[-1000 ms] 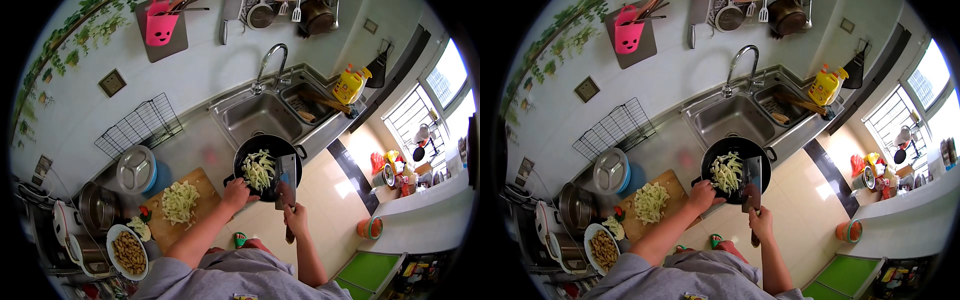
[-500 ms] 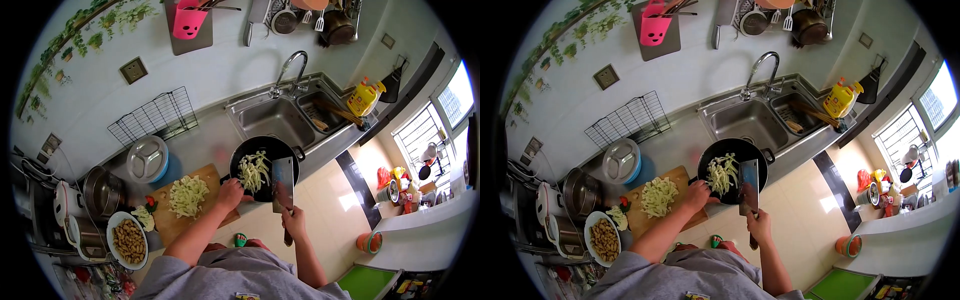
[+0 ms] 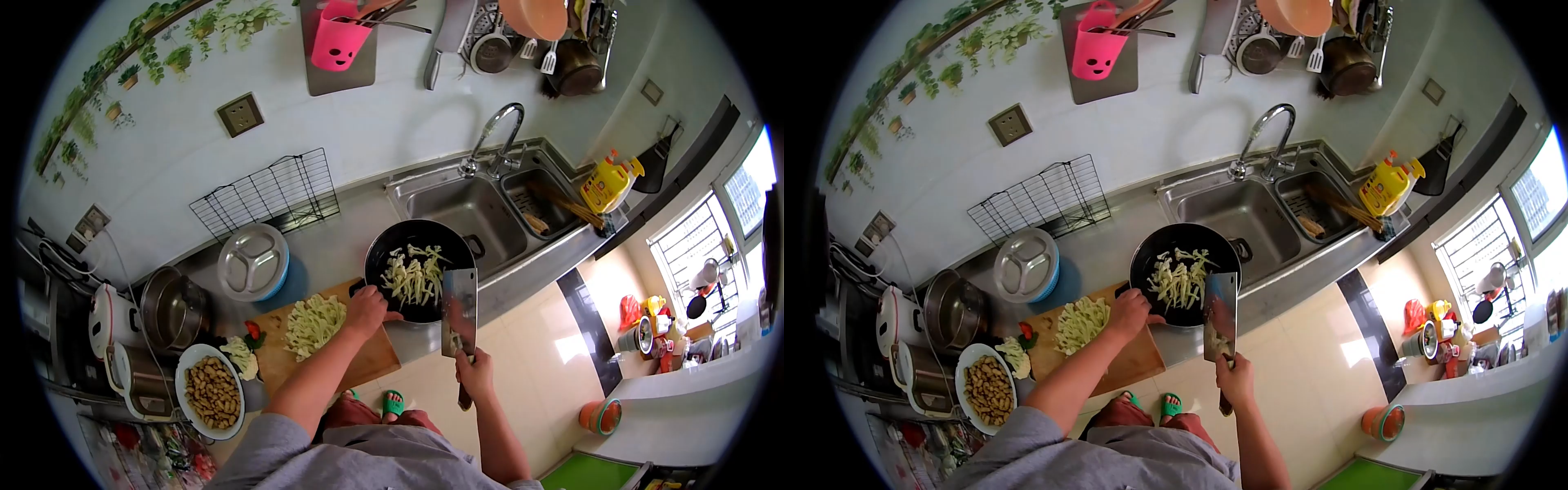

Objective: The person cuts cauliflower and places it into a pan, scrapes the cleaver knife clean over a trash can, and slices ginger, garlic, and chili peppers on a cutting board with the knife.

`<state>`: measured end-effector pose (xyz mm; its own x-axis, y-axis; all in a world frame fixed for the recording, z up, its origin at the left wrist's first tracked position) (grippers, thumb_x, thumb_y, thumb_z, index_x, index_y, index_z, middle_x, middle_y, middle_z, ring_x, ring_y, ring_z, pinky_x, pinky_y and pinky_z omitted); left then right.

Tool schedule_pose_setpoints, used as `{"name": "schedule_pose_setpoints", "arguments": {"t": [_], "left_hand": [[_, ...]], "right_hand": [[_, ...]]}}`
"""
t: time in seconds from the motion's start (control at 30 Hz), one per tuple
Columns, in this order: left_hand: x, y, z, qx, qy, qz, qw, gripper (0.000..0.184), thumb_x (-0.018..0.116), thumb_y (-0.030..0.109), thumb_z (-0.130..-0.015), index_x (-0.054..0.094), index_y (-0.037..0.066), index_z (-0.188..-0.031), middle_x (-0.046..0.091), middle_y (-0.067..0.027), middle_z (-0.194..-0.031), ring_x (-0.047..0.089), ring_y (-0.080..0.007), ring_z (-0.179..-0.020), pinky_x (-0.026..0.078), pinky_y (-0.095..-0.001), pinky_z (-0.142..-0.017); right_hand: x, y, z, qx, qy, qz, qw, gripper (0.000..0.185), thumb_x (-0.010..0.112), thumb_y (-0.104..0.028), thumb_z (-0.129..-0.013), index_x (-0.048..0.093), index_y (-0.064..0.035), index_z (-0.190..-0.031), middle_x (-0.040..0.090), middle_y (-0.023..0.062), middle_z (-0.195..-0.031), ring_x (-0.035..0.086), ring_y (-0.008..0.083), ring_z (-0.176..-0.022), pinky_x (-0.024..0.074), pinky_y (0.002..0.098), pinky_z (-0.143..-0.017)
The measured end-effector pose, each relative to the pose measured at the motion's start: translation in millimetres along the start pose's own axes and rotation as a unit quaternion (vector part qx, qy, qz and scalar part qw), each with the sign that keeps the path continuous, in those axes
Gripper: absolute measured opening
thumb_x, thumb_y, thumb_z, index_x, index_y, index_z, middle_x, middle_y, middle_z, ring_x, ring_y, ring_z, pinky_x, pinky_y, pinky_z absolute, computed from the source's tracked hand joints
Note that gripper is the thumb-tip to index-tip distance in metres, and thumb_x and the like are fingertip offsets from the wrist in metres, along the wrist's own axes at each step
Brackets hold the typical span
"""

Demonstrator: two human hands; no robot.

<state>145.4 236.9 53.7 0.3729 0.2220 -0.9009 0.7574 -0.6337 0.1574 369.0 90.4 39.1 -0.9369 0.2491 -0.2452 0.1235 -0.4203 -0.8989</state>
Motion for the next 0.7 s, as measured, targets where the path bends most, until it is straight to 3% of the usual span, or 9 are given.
{"name": "schedule_pose_setpoints", "arguments": {"t": [0.13, 0.27, 0.37, 0.47, 0.57, 0.7], "left_hand": [[1, -27, -8, 0.010, -0.014, -0.008, 1.000, 0.040, 0.074, 0.048, -0.068, 0.067, 0.009, -0.059, 0.058, -0.0023, -0.067, 0.055, -0.0197, -0.085, 0.049, -0.0329, -0.078], [-9, -54, -18, 0.041, 0.034, 0.013, 0.998, 0.039, 0.072, 0.047, -0.070, 0.068, 0.009, -0.062, 0.059, -0.0022, -0.069, 0.055, -0.0194, -0.087, 0.049, -0.0324, -0.080], [-12, -77, -23, 0.049, 0.054, 0.023, 0.997, 0.041, 0.071, 0.048, -0.071, 0.068, 0.008, -0.063, 0.059, -0.0019, -0.070, 0.055, -0.0186, -0.087, 0.049, -0.0308, -0.078], [-5, -112, -27, -0.024, -0.036, -0.010, 0.999, 0.044, 0.069, 0.050, -0.072, 0.066, 0.008, -0.060, 0.058, -0.0007, -0.071, 0.055, -0.0175, -0.086, 0.049, -0.0286, -0.072], [-21, -124, -32, -0.010, -0.009, 0.033, 0.999, 0.033, 0.075, 0.041, -0.069, 0.064, 0.011, -0.062, 0.056, -0.0014, -0.070, 0.056, -0.0204, -0.082, 0.049, -0.0327, -0.067], [-19, -133, -33, 0.003, 0.016, 0.017, 1.000, 0.034, 0.074, 0.042, -0.070, 0.063, 0.011, -0.060, 0.056, -0.0013, -0.070, 0.056, -0.0198, -0.083, 0.049, -0.0322, -0.068]], "right_hand": [[18, -2, -11, -0.015, -0.004, 0.014, 1.000, 0.026, 0.062, -0.018, -0.089, 0.055, 0.0019, -0.073, 0.055, 0.0046, -0.054, 0.054, 0.0117, -0.045, 0.0421, 0.0295, -0.044], [41, -21, -8, -0.014, -0.004, -0.001, 1.000, 0.024, 0.060, -0.013, -0.092, 0.053, -0.0013, -0.072, 0.051, 0.0014, -0.056, 0.049, 0.0100, -0.043, 0.0386, 0.0272, -0.041], [55, -28, -12, -0.017, 0.001, 0.001, 1.000, 0.025, 0.059, -0.013, -0.093, 0.053, -0.0017, -0.071, 0.051, 0.0012, -0.055, 0.049, 0.0098, -0.043, 0.0382, 0.0268, -0.041], [68, -43, -18, -0.030, 0.004, 0.011, 0.999, 0.026, 0.058, -0.013, -0.093, 0.053, -0.0018, -0.070, 0.051, 0.0014, -0.055, 0.049, 0.0098, -0.043, 0.0379, 0.0267, -0.040], [80, -54, -21, -0.036, 0.003, 0.017, 0.999, 0.026, 0.058, -0.013, -0.093, 0.053, -0.0015, -0.070, 0.051, 0.0017, -0.054, 0.049, 0.0100, -0.043, 0.0378, 0.0268, -0.040], [92, -56, -22, -0.023, 0.013, 0.017, 1.000, 0.026, 0.059, -0.014, -0.092, 0.053, -0.0014, -0.071, 0.051, 0.0020, -0.054, 0.050, 0.0104, -0.043, 0.0379, 0.0269, -0.040]]}}
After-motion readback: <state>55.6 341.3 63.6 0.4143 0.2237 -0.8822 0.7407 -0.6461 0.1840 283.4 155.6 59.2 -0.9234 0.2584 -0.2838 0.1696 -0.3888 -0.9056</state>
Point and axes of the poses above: each hand's wrist, its own z-axis away from the middle knuckle, its own x-axis out of the palm, y = z × x, the point moved 10 cm from there along -z, towards the middle knuckle
